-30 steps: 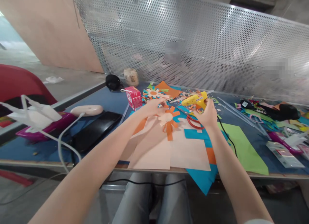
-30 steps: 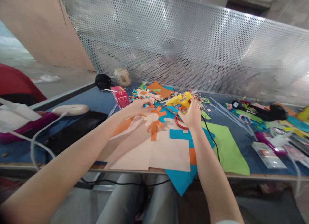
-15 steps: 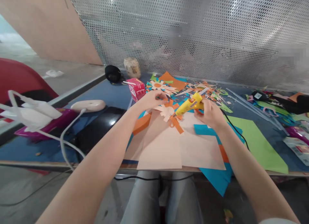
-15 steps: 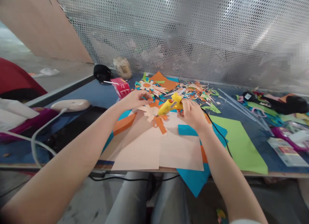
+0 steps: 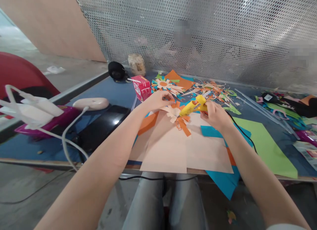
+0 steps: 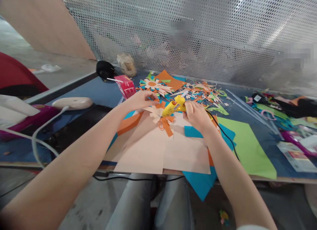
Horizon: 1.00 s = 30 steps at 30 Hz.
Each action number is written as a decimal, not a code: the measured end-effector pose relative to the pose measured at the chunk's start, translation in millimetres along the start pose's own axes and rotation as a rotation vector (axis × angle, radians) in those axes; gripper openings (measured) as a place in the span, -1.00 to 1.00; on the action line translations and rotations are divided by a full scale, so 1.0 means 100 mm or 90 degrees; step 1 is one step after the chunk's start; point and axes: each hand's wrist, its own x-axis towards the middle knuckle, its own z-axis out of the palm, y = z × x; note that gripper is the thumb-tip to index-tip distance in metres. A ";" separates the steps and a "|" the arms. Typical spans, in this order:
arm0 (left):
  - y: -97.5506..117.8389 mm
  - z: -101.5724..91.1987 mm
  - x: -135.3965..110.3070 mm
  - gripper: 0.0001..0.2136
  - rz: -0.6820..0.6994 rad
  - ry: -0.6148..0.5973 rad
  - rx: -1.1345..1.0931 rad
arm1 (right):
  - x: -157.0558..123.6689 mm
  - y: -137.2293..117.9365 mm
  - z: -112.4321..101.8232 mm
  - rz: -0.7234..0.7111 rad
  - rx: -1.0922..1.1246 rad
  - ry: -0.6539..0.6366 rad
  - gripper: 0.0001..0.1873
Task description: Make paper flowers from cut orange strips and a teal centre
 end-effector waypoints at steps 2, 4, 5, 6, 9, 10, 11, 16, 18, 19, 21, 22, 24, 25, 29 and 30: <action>0.01 0.00 0.00 -0.76 -0.003 -0.001 0.001 | 0.00 0.00 0.00 0.015 0.008 -0.027 -0.78; 0.02 -0.01 -0.01 -0.76 -0.008 -0.001 0.003 | 0.00 0.00 0.00 0.026 0.020 -0.046 -0.77; 0.03 -0.01 -0.01 -0.76 -0.011 -0.001 0.006 | 0.00 0.00 0.00 0.027 0.024 -0.049 -0.77; 0.04 -0.01 -0.01 -0.76 -0.015 0.000 0.009 | 0.00 0.00 0.00 0.025 0.024 -0.048 -0.77; 0.05 -0.02 -0.01 -0.75 -0.025 0.005 0.026 | -0.01 0.01 -0.01 0.002 0.017 -0.034 -0.77; 0.05 -0.02 -0.01 -0.74 -0.026 0.006 0.030 | -0.01 0.01 -0.01 -0.007 0.015 -0.033 -0.78; 0.05 -0.02 -0.01 -0.73 -0.026 0.006 0.033 | 0.00 0.01 -0.02 -0.012 0.013 -0.035 -0.78; 0.00 -0.02 0.00 -0.73 -0.028 0.005 0.028 | 0.00 0.02 -0.05 0.013 0.009 -0.079 -0.81; -0.01 -0.02 0.00 -0.73 -0.031 0.006 0.024 | 0.00 0.03 -0.07 0.022 0.005 -0.091 -0.82; -0.02 -0.02 0.01 -0.74 -0.033 0.006 0.024 | 0.00 0.03 -0.08 0.024 0.002 -0.093 -0.82; -0.02 -0.02 0.01 -0.74 -0.034 0.005 0.028 | 0.00 0.04 -0.09 0.023 -0.002 -0.089 -0.83; -0.02 -0.02 0.01 -0.75 -0.035 0.005 0.029 | -0.01 0.05 -0.09 0.023 -0.005 -0.086 -0.83; -0.02 -0.02 0.00 -0.74 -0.036 0.003 0.027 | 0.00 0.05 -0.09 0.027 -0.010 -0.085 -0.84; -0.02 -0.02 0.00 -0.74 -0.036 0.002 0.026 | 0.00 0.06 -0.09 0.028 -0.011 -0.087 -0.85; -0.02 -0.02 0.00 -0.73 -0.032 0.000 0.022 | 0.01 0.05 -0.11 0.028 0.002 -0.100 -0.86; -0.02 -0.02 0.00 -0.73 -0.031 -0.002 0.021 | 0.01 0.05 -0.12 0.030 0.008 -0.103 -0.86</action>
